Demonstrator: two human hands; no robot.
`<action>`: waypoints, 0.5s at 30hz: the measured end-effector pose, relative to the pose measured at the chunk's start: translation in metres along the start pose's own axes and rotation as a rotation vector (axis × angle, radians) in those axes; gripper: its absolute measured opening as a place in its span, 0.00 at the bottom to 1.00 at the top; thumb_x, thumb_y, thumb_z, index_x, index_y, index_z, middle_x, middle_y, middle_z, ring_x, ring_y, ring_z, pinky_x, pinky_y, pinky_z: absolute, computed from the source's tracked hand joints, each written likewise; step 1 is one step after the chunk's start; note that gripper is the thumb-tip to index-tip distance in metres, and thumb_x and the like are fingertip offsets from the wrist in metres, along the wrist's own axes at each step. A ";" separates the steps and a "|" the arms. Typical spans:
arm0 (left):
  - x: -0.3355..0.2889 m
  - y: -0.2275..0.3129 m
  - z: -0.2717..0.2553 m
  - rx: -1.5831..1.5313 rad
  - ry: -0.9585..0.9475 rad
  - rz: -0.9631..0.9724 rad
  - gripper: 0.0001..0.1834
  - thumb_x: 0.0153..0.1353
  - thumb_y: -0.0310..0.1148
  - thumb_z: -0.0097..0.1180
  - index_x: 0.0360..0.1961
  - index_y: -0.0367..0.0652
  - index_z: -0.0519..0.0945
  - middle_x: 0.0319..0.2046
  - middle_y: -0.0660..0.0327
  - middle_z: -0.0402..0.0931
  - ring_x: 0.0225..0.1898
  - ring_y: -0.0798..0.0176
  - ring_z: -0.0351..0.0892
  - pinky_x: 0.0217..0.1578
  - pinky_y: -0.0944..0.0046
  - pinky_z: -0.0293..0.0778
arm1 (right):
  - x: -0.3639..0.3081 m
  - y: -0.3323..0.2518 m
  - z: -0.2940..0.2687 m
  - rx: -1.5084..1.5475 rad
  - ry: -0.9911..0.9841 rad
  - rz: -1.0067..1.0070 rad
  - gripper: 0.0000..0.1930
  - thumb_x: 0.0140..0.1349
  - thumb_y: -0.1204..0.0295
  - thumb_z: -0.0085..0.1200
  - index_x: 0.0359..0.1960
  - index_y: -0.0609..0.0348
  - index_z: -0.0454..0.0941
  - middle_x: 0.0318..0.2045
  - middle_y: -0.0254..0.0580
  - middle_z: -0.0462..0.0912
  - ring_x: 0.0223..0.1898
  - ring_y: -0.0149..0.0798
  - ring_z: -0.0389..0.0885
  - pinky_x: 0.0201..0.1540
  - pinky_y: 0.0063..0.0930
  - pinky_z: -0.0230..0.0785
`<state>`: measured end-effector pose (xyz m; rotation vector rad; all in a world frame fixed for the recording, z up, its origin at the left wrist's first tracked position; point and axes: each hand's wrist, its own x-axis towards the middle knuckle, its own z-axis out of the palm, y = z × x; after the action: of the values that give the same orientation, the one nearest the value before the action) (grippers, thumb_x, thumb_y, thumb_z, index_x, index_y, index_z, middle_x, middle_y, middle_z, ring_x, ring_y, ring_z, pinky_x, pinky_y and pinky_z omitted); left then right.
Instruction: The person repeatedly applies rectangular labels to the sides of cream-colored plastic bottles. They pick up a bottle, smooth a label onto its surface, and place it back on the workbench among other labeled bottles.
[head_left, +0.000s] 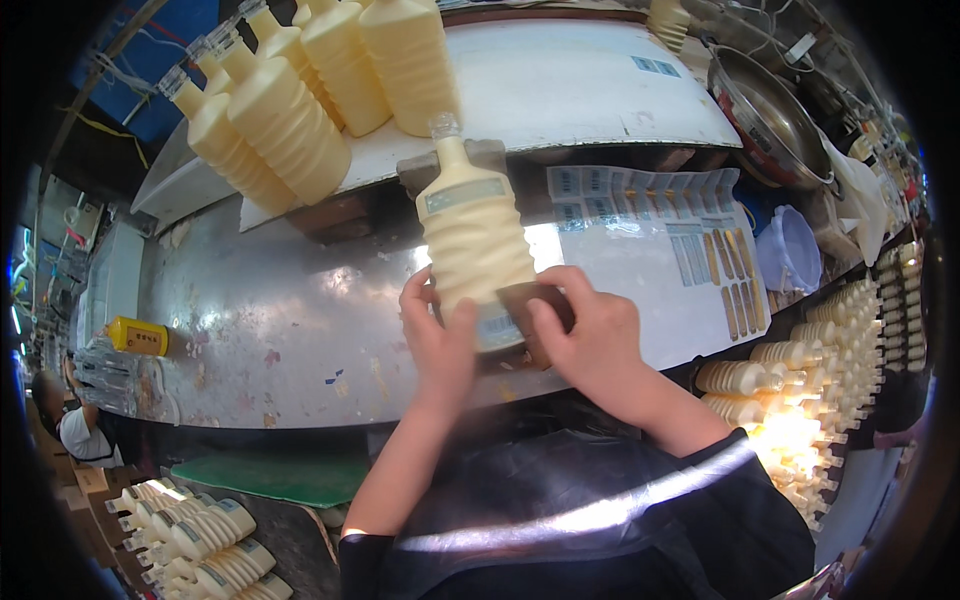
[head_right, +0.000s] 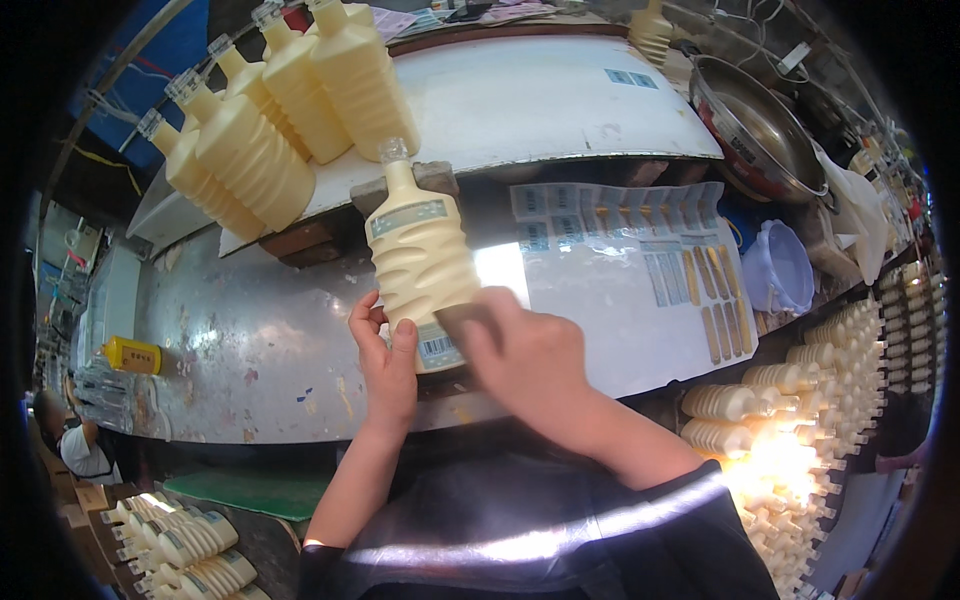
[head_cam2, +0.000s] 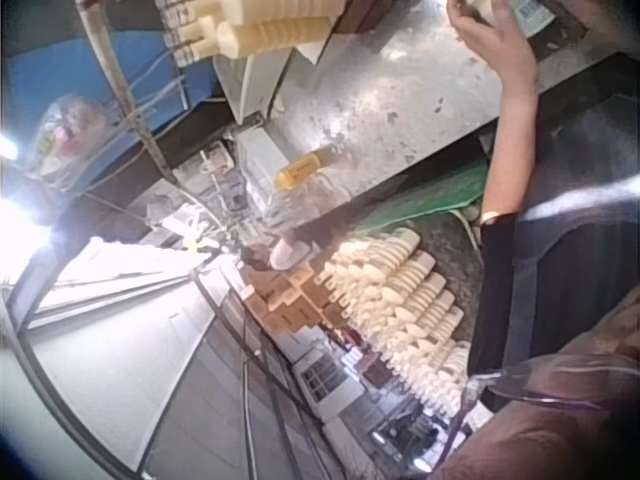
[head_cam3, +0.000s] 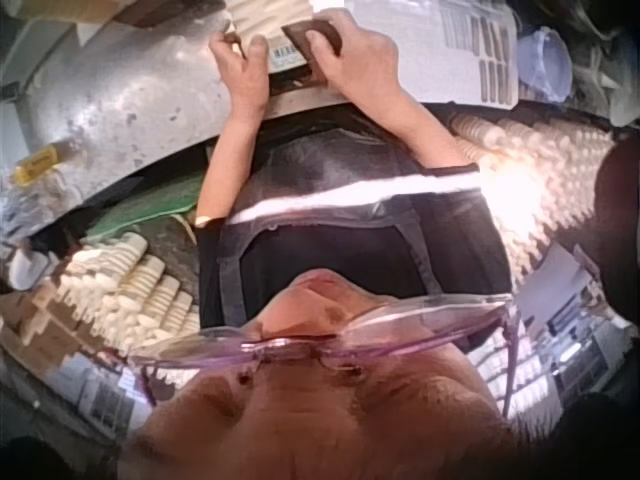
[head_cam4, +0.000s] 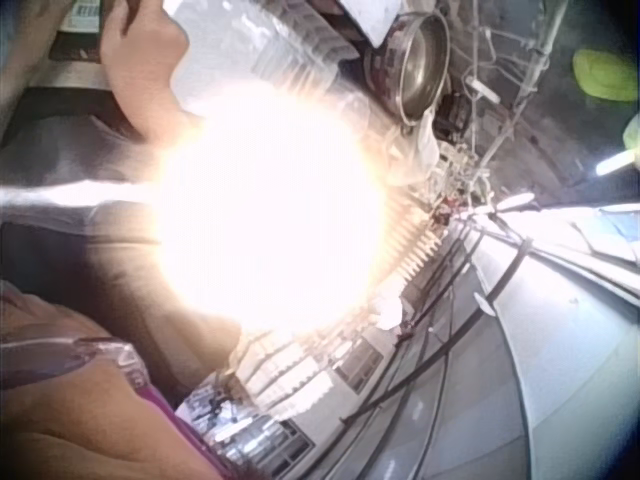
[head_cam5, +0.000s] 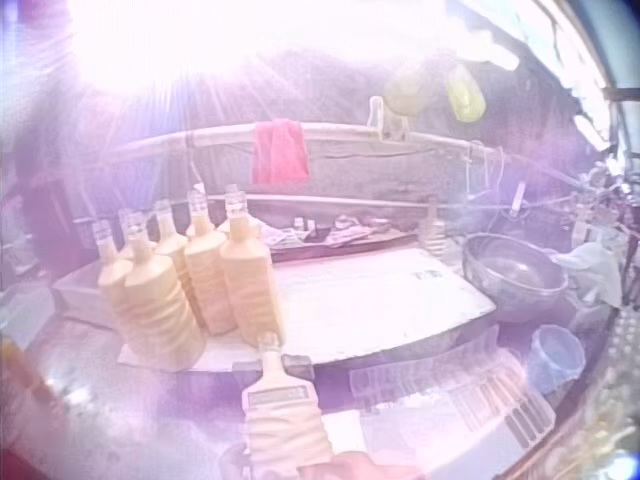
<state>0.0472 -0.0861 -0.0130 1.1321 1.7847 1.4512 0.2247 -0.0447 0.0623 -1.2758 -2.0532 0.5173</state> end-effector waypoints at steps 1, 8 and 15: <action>0.000 -0.003 -0.001 0.032 -0.023 0.019 0.35 0.73 0.47 0.56 0.70 0.37 0.60 0.56 0.52 0.70 0.58 0.59 0.69 0.64 0.58 0.63 | -0.001 0.003 -0.002 0.002 0.001 0.000 0.11 0.64 0.70 0.62 0.47 0.55 0.79 0.21 0.46 0.83 0.21 0.49 0.84 0.26 0.37 0.74; 0.001 0.003 0.002 -0.091 0.009 0.012 0.34 0.64 0.34 0.59 0.69 0.36 0.64 0.54 0.52 0.67 0.58 0.54 0.67 0.64 0.53 0.64 | -0.001 0.012 -0.008 0.000 0.028 0.012 0.12 0.63 0.71 0.64 0.46 0.55 0.79 0.21 0.46 0.83 0.21 0.48 0.84 0.25 0.35 0.74; 0.026 0.012 -0.007 -0.142 -0.006 0.037 0.32 0.71 0.36 0.52 0.72 0.38 0.61 0.64 0.49 0.67 0.62 0.55 0.68 0.67 0.55 0.62 | 0.014 0.008 -0.008 0.031 0.036 -0.183 0.13 0.60 0.73 0.68 0.46 0.57 0.81 0.25 0.44 0.85 0.23 0.44 0.85 0.27 0.33 0.75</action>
<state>0.0316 -0.0658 0.0020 1.1011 1.6359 1.5677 0.2313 -0.0289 0.0680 -1.0590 -2.0979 0.4369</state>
